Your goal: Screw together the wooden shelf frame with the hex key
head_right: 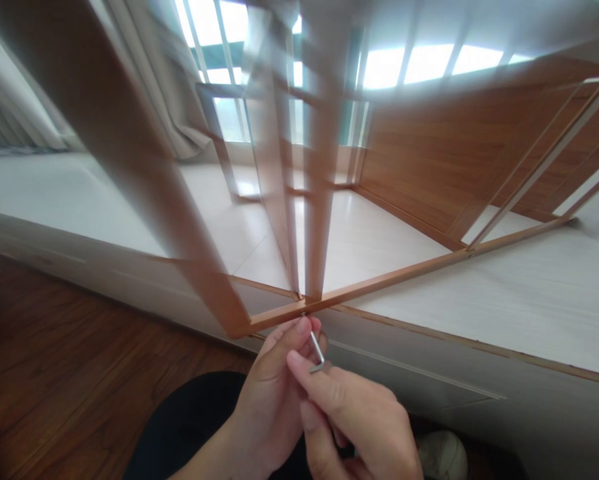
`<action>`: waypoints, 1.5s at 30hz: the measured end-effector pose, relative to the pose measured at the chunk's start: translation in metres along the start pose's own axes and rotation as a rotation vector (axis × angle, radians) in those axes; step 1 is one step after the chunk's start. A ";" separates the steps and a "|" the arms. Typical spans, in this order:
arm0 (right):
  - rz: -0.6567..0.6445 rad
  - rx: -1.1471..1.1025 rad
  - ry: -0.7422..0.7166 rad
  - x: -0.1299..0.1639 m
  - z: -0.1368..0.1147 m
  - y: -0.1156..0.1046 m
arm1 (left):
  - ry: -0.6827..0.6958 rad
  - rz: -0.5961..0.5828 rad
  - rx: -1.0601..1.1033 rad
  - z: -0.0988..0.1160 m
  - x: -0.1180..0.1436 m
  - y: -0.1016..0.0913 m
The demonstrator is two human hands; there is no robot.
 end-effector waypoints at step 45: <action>-0.218 0.069 -0.218 -0.004 -0.003 0.011 | -0.036 -0.016 -0.022 0.000 -0.001 0.006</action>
Point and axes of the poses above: each hand's wrist, its own x-axis away from the middle knuckle, its own y-axis out of the palm, z = x × y, the point moved 9 cm from there along -x, towards the middle knuckle, and after that the axes turned 1 degree about z, right-handed, at the moved point
